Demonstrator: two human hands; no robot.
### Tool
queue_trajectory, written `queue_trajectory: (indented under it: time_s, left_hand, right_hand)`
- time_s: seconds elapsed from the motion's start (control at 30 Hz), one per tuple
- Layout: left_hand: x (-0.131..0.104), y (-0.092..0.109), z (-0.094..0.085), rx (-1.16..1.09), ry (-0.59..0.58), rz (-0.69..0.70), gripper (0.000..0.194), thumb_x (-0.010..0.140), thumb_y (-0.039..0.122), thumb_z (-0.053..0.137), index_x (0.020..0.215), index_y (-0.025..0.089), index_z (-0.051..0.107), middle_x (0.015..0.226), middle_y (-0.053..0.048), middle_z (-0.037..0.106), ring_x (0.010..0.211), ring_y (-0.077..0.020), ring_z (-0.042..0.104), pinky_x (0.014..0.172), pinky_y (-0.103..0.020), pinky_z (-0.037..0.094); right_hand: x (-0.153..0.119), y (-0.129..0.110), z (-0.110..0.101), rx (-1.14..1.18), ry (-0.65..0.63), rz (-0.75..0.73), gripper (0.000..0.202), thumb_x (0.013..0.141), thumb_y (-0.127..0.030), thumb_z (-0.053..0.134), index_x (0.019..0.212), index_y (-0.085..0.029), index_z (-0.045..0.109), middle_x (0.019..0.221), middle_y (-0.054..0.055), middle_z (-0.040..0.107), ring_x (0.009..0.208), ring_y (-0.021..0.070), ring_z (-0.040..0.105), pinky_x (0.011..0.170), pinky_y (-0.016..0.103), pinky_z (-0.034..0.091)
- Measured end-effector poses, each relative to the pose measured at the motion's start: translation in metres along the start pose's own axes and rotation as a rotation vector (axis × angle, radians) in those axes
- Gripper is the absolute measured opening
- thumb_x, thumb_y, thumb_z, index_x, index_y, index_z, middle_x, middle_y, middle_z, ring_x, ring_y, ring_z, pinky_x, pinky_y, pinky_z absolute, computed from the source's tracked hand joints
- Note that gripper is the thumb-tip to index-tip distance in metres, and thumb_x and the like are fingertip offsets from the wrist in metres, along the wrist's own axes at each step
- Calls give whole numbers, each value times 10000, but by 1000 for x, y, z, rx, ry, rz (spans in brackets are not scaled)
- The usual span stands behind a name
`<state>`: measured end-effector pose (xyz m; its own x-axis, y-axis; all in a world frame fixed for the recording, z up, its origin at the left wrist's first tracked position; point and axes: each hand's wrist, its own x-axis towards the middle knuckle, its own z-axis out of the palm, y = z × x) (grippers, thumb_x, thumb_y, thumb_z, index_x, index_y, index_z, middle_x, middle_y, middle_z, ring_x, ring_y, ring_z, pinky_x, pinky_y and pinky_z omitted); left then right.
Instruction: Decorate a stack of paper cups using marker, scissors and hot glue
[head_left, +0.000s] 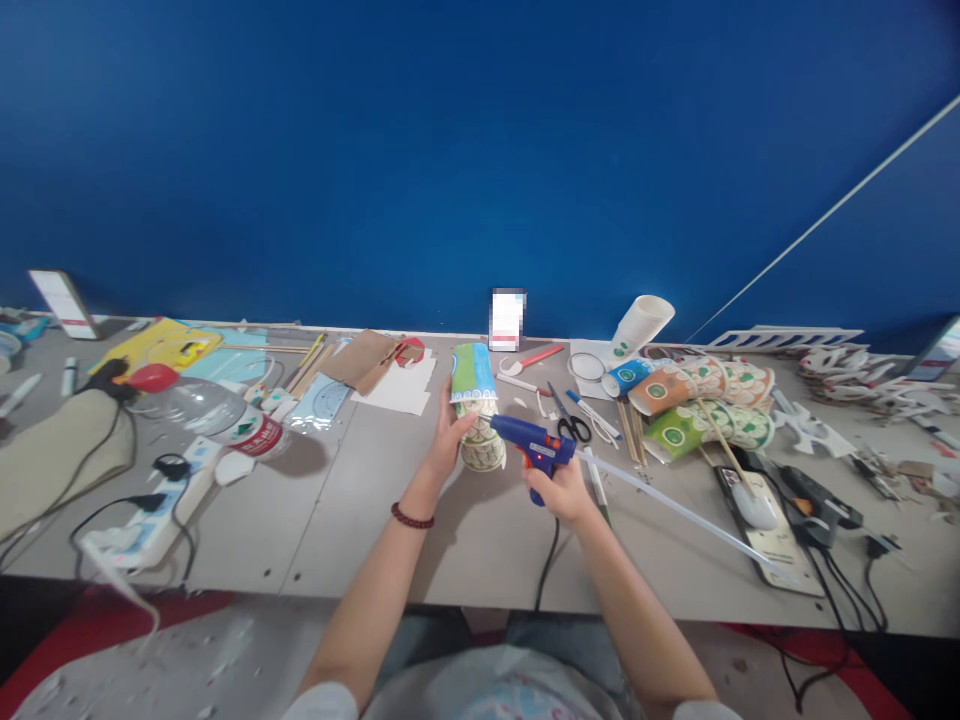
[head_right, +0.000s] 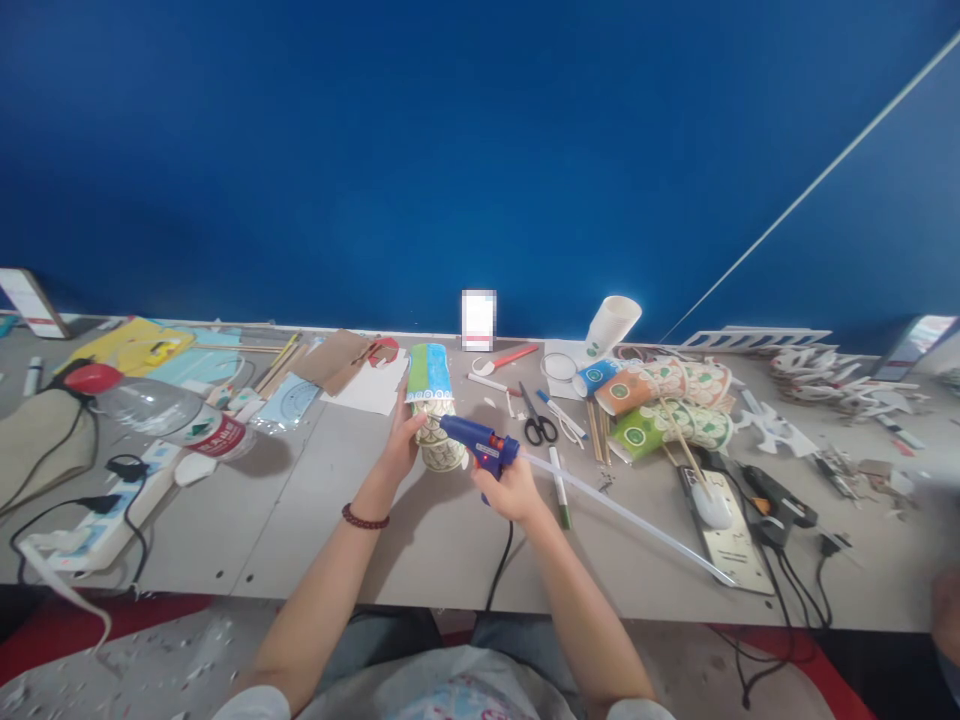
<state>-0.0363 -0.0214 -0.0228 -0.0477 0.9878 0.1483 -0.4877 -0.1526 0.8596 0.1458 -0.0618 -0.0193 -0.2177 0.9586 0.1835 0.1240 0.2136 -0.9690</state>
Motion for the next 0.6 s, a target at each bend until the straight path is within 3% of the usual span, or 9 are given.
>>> queue_trajectory:
  time_s: [0.4, 0.6]
  left_hand:
    - [0, 0, 0, -23, -19, -22, 759, 729, 327, 685, 1403, 314, 337, 1327, -70, 546, 1177, -269, 548, 962, -421, 451]
    - [2, -2, -3, 1, 31, -13, 704, 711, 322, 692, 1353, 321, 405, 1287, -51, 563, 1193, -253, 528, 986, -395, 430]
  right_hand:
    - [0, 1, 0, -14, -18, -40, 41, 671, -199, 544, 637, -191, 565, 548, -19, 530, 475, 115, 477, 478, 255, 428]
    - [-1, 3, 0, -24, -11, -13, 28, 666, -195, 551, 641, -188, 562, 548, -15, 530, 477, 116, 483, 460, 247, 430]
